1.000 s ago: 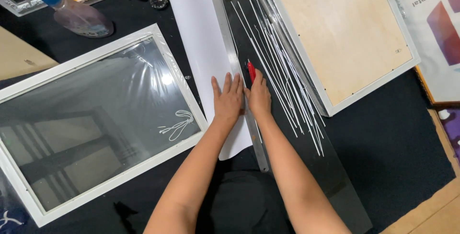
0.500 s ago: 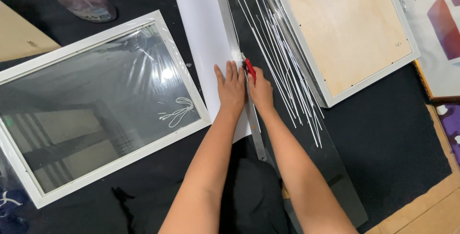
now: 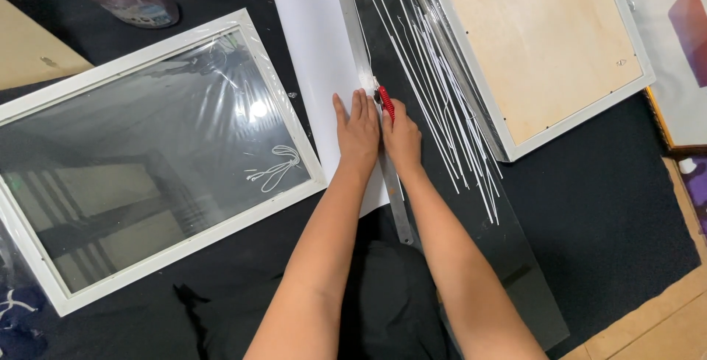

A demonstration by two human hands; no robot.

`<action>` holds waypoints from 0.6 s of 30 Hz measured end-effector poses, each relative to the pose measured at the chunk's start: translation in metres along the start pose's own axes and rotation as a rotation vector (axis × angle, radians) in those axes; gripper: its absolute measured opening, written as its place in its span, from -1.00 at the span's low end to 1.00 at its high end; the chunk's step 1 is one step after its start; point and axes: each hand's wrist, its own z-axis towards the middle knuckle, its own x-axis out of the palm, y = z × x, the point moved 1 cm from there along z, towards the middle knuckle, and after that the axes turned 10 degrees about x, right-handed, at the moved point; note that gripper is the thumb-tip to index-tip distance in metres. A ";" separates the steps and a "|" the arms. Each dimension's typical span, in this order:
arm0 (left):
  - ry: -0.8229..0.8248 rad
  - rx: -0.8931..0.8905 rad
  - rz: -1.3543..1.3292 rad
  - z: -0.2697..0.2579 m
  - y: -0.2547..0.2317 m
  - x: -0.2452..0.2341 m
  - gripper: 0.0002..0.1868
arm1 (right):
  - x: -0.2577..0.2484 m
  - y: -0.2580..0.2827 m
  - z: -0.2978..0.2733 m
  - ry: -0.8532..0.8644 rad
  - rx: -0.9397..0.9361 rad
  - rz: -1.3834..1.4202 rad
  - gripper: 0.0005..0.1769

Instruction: A person uses a utility knife and a metal straight-edge guide to cut a large sheet of white paper on a workshop table.

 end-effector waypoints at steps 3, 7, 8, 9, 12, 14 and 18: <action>-0.002 0.007 0.021 -0.002 -0.003 -0.003 -0.41 | 0.003 -0.001 0.001 0.002 0.000 -0.049 -0.59; -0.006 0.003 -0.012 -0.004 0.001 -0.002 -0.39 | 0.006 -0.003 0.000 0.013 -0.004 -0.085 -0.59; -0.016 0.003 -0.015 -0.004 0.002 -0.001 -0.38 | 0.006 -0.004 -0.001 0.008 -0.009 -0.115 -0.60; -0.027 0.003 -0.017 -0.005 0.002 0.000 -0.37 | 0.005 -0.006 -0.003 0.003 -0.015 -0.145 -0.60; -0.027 -0.006 -0.030 -0.006 0.004 -0.001 -0.38 | 0.000 -0.010 -0.020 0.011 -0.021 -0.170 -0.60; -0.022 -0.006 -0.028 -0.008 0.003 -0.004 -0.39 | 0.000 -0.015 -0.028 0.022 -0.014 -0.182 -0.60; -0.003 -0.013 0.005 -0.008 -0.001 -0.007 -0.39 | -0.001 -0.031 -0.044 0.048 0.004 -0.227 -0.58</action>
